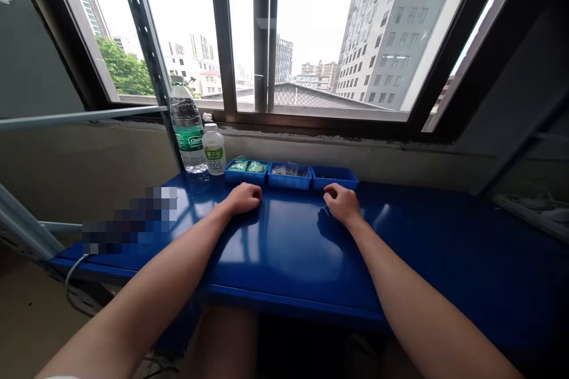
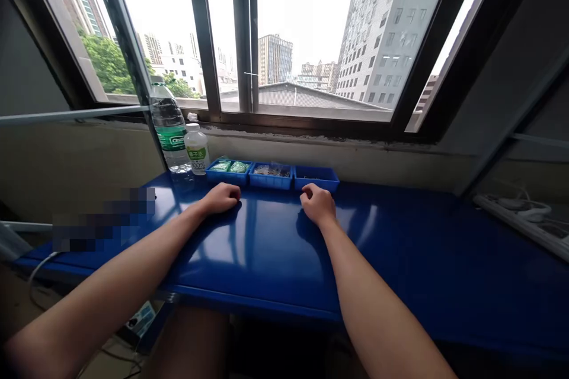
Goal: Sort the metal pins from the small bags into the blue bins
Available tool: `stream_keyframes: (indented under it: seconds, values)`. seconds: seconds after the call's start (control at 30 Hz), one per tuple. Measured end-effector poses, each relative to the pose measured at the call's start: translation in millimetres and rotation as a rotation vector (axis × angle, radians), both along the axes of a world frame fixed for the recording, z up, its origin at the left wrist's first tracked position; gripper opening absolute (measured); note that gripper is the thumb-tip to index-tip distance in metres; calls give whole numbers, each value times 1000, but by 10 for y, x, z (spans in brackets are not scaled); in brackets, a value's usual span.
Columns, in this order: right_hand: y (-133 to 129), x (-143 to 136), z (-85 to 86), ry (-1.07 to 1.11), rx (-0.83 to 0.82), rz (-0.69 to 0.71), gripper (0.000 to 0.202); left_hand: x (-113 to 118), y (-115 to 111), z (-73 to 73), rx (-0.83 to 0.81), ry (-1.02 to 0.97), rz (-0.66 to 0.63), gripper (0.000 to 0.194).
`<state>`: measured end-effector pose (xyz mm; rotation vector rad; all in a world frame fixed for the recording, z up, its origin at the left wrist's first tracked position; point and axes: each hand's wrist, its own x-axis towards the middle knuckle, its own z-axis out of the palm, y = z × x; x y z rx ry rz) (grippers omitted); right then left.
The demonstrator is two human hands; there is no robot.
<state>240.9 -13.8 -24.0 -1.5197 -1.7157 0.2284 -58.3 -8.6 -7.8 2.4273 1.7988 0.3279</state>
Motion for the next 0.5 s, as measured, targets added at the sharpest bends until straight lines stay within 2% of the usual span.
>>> stream_keyframes:
  seconds: [0.1, 0.2, 0.27, 0.4, 0.43, 0.5]
  values:
    - [4, 10, -7, -103, 226, -111, 39, -30, 20, -56, 313, -90, 108, 40]
    - [33, -8, -35, -205, 279, -81, 44, -63, 78, -72, 556, -103, 209, 48]
    - [39, -28, -58, -275, 319, -70, 45, -103, 124, -81, 565, -84, 238, 52]
    - [9, -73, -78, -345, 415, -127, 43, -178, 194, -136, 430, -44, 250, 61]
    - [0, -85, -80, -362, 403, -133, 42, -184, 203, -149, 398, -34, 248, 62]
    - [-16, -110, -84, -423, 270, -82, 37, -177, 209, -154, 365, -20, 257, 60]
